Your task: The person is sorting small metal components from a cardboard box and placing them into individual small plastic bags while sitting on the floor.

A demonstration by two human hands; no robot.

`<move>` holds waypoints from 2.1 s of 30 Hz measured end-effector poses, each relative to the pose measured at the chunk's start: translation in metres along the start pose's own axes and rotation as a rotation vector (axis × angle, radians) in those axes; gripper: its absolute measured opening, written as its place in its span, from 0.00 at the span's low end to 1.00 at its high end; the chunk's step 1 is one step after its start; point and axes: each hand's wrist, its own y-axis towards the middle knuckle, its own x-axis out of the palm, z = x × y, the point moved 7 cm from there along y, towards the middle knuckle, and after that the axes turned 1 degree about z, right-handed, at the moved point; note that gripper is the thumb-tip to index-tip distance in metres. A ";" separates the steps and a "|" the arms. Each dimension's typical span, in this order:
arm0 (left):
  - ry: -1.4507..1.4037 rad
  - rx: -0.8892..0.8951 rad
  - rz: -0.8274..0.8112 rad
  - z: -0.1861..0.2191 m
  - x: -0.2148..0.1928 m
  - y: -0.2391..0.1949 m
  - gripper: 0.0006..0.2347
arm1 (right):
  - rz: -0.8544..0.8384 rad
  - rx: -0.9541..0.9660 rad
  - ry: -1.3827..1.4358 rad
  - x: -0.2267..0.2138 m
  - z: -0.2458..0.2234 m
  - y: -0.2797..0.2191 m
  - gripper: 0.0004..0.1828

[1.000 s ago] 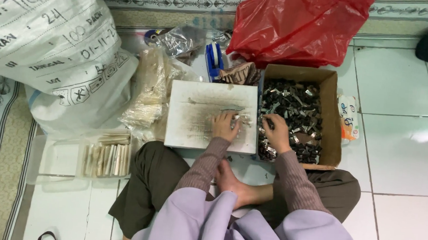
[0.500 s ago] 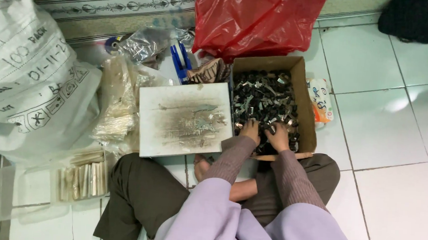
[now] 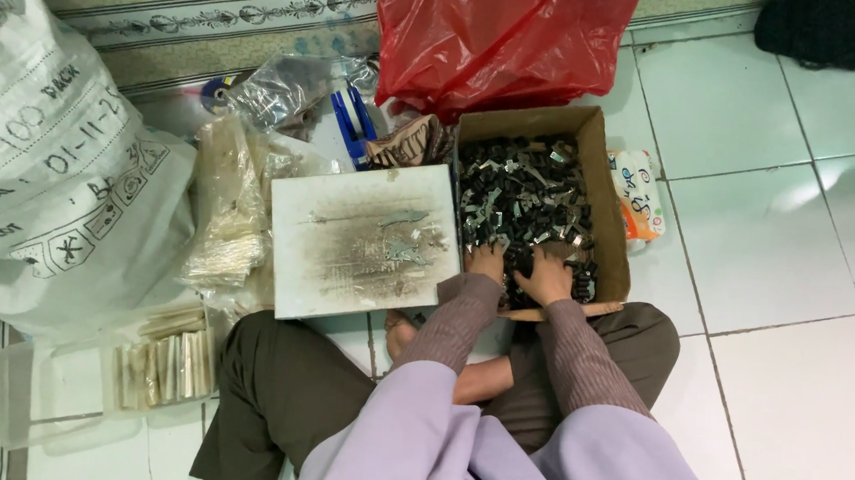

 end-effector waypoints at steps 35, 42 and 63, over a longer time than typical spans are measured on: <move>-0.221 0.003 0.026 0.038 -0.130 -0.072 0.15 | 0.404 -0.209 0.436 -0.066 -0.025 -0.030 0.19; -0.180 0.087 0.144 0.031 -0.095 -0.053 0.13 | 0.370 -0.269 0.619 -0.076 -0.033 -0.040 0.08; -0.394 0.457 0.749 0.066 -0.194 -0.105 0.11 | 0.482 0.052 1.397 -0.039 0.030 -0.012 0.12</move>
